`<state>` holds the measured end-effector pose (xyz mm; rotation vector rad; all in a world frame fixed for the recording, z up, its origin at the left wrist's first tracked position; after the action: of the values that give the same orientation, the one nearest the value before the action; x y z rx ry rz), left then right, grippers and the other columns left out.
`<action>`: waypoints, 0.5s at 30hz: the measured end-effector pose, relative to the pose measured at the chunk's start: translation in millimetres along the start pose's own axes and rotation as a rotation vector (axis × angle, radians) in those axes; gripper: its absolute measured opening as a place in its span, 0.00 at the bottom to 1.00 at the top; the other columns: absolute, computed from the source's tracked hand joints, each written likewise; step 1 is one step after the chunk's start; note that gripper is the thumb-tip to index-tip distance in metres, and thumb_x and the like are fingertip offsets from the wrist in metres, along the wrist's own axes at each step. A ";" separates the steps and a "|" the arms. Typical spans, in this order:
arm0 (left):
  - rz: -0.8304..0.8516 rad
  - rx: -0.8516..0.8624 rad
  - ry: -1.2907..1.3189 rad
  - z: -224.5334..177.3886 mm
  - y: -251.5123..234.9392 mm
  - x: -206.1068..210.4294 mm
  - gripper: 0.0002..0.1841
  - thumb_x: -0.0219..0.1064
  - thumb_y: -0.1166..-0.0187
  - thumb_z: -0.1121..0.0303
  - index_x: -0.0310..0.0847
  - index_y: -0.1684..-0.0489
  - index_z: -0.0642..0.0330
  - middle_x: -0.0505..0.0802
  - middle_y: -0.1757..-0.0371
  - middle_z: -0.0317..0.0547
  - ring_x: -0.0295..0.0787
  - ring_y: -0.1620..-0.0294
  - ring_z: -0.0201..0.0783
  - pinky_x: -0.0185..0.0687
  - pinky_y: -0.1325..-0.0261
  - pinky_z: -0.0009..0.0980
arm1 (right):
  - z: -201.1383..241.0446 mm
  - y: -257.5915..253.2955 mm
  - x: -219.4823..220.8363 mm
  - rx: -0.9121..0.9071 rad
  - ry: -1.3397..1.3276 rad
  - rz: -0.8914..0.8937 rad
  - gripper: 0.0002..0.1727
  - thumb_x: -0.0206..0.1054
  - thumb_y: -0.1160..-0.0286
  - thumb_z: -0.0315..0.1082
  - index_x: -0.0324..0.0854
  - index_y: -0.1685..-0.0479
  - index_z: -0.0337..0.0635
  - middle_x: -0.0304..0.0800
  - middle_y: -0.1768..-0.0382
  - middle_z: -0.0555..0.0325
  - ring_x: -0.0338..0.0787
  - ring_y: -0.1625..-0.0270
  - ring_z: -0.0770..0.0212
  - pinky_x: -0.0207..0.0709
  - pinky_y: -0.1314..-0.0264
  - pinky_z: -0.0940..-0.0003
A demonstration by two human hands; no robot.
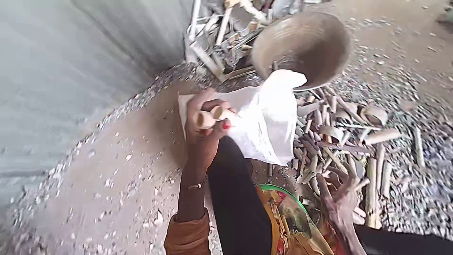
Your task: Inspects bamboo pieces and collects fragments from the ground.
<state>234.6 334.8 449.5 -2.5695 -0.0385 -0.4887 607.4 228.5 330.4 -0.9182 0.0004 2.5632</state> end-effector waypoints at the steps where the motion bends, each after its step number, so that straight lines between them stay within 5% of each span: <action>1: 0.210 0.058 -0.094 -3.7 -15.1 41.3 0.22 0.75 0.23 0.64 0.77 0.31 0.45 0.91 0.38 0.32 0.90 0.40 0.33 0.89 0.36 0.35 | -12.5 -2.8 -4.9 0.057 -0.002 -0.008 0.45 0.69 0.28 0.38 0.53 0.13 0.26 0.79 0.32 0.30 0.91 0.60 0.58 0.86 0.62 0.62; 3: 0.639 0.076 -0.300 14.2 -30.5 122.9 0.14 0.73 0.26 0.76 0.85 0.44 0.60 0.92 0.45 0.40 0.90 0.43 0.32 0.90 0.40 0.31 | -40.4 -5.4 -10.7 0.207 -0.041 0.021 0.46 0.70 0.27 0.37 0.50 0.10 0.30 0.78 0.30 0.30 0.92 0.55 0.50 0.87 0.56 0.53; 5: 1.023 -0.131 -0.820 69.8 -28.0 170.2 0.10 0.76 0.28 0.72 0.89 0.51 0.59 0.93 0.53 0.43 0.90 0.50 0.35 0.87 0.42 0.36 | -57.4 -4.6 -17.1 0.350 -0.072 0.048 0.46 0.71 0.24 0.34 0.49 0.09 0.34 0.77 0.27 0.30 0.92 0.49 0.44 0.86 0.49 0.47; 8: 1.257 -0.704 -1.708 148.3 -21.1 157.0 0.19 0.75 0.26 0.64 0.86 0.40 0.64 0.90 0.41 0.67 0.84 0.34 0.66 0.72 0.35 0.69 | -77.6 -3.5 -37.1 0.423 -0.016 0.014 0.49 0.73 0.26 0.34 0.47 0.08 0.32 0.74 0.25 0.27 0.88 0.40 0.39 0.83 0.41 0.46; 12: 1.261 -0.617 -1.553 173.2 -42.2 163.4 0.34 0.79 0.27 0.52 0.76 0.19 0.43 0.89 0.31 0.58 0.82 0.28 0.64 0.69 0.30 0.72 | -129.2 -11.0 -84.3 0.495 0.066 -0.123 0.44 0.73 0.26 0.38 0.55 0.12 0.31 0.74 0.26 0.26 0.84 0.33 0.35 0.78 0.33 0.41; 15: 1.335 -0.560 -1.328 171.6 -36.7 180.3 0.27 0.73 0.20 0.56 0.77 0.20 0.40 0.91 0.35 0.45 0.87 0.34 0.52 0.74 0.30 0.66 | -161.9 -14.7 -97.1 0.694 0.044 -0.100 0.37 0.70 0.22 0.42 0.63 0.15 0.39 0.75 0.25 0.32 0.82 0.30 0.37 0.76 0.31 0.38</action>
<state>456.1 440.0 393.2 -2.1730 1.3242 1.7965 778.9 182.6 264.7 -0.6704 0.7797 2.1926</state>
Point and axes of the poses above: each hand's wrist, its own y-axis away from the middle knuckle, its own x-axis out of the palm, z = x × y, the point moved 8 cm from there along -y, towards the middle knuckle
